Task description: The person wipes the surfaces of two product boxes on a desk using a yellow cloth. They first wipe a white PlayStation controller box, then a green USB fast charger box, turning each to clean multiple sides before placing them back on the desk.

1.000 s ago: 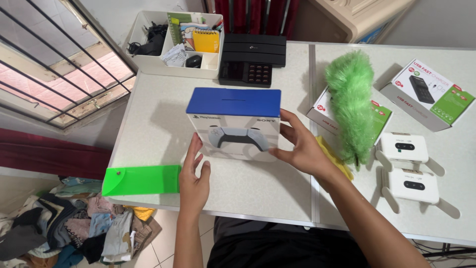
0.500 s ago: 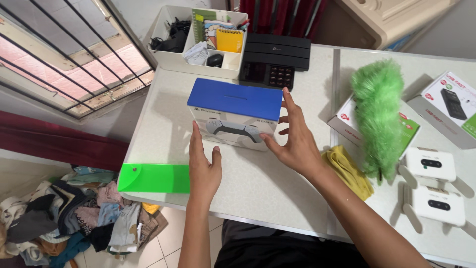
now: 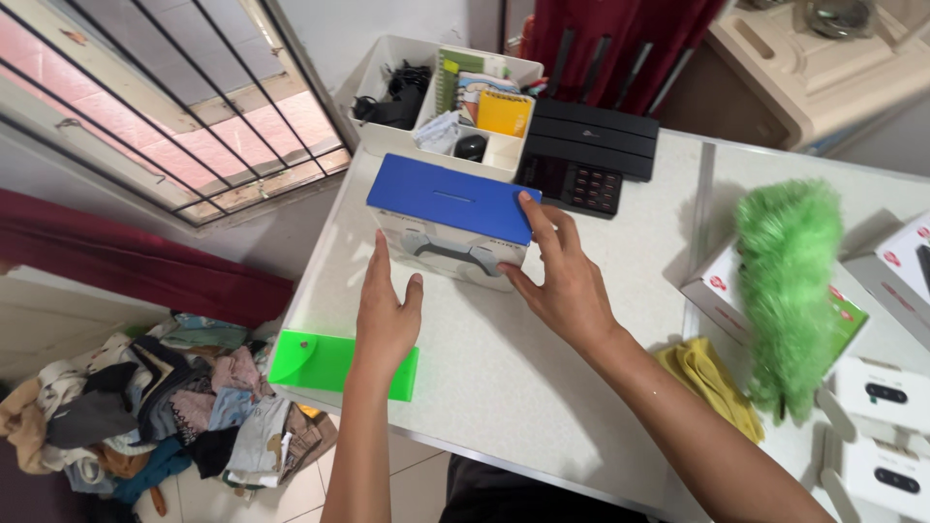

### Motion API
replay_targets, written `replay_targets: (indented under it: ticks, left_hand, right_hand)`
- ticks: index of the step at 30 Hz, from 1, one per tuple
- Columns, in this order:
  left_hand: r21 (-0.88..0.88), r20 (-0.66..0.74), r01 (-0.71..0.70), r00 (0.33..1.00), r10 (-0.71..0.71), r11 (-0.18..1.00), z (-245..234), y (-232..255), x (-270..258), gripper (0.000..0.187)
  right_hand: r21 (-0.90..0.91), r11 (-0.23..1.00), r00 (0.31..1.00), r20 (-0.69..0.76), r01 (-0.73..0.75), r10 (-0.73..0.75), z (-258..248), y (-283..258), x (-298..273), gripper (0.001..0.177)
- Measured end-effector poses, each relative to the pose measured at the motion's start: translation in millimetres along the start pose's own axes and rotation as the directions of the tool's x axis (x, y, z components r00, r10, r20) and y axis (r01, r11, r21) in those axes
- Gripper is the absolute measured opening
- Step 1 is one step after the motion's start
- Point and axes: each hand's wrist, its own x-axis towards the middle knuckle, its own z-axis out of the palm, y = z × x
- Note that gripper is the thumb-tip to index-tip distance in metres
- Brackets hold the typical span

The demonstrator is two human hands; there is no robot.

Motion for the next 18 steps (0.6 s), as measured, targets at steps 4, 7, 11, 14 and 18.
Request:
replay_targets:
  ticks: [4,7,11,14,18]
  left_hand:
    - [-0.054,0.008,0.003,1.0,-0.003,0.999,-3.7,-3.7,18.1,0.083]
    - [-0.077,0.01,-0.002,1.0,0.002,0.997,-2.0,-4.8,34.0,0.089]
    - [-0.124,0.031,0.056,0.998,-0.053,0.991,-1.6,-10.2,52.5,0.093]
    - [-0.108,0.041,0.104,0.994,-0.1,0.989,-3.2,-19.5,68.1,0.094]
    - [-0.138,0.043,0.136,0.99,-0.131,0.981,-2.7,-41.3,92.3,0.093]
  right_hand:
    - [-0.041,0.998,0.999,-0.013,-0.045,0.045,10.9,-1.9,18.4,0.094]
    - [-0.085,0.996,0.999,-0.042,-0.031,0.027,19.4,0.3,33.6,0.097]
    - [-0.054,0.997,0.998,-0.016,-0.062,0.061,32.8,3.0,49.5,0.097]
    - [-0.014,0.998,0.998,-0.015,-0.057,0.056,42.6,3.8,58.3,0.095]
    - [0.042,0.997,0.998,-0.034,-0.059,0.06,58.2,3.3,71.8,0.095]
